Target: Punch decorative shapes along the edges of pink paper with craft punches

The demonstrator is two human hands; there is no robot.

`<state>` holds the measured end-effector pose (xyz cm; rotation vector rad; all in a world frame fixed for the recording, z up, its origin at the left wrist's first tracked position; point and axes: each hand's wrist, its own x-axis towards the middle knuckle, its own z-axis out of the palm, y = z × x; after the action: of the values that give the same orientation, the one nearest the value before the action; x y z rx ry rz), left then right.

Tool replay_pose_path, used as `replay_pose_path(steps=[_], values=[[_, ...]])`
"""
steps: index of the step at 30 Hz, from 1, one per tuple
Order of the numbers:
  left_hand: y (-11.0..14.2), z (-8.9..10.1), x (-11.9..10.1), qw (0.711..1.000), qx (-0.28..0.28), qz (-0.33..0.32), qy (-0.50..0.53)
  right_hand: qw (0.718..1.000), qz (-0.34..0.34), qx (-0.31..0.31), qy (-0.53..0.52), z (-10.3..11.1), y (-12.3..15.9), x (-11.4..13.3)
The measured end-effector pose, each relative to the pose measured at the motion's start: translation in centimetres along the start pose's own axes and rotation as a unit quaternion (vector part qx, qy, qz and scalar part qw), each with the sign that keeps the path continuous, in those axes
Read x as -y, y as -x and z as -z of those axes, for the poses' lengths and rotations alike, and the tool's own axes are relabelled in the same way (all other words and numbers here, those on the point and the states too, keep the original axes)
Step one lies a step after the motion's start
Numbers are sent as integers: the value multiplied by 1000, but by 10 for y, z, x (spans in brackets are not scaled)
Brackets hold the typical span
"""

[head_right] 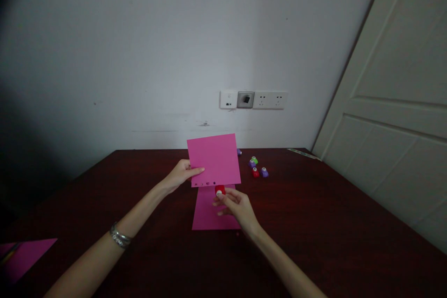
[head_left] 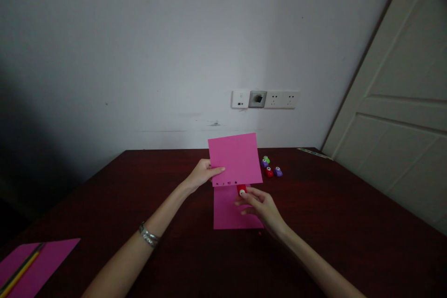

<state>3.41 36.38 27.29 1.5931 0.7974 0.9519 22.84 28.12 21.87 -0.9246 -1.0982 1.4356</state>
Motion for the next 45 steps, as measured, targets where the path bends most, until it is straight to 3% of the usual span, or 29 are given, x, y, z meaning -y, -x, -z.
replay_pose_path(steps=[14,28,45], values=[[1,-2,-1,1000,12,11,-19,1000,-3,0,-23,0,0,-1],[2,0,2,996,64,25,-56,999,-9,-13,-39,-1,1,2],[4,1,1,995,75,42,-49,999,6,-27,-35,1,-2,-2]])
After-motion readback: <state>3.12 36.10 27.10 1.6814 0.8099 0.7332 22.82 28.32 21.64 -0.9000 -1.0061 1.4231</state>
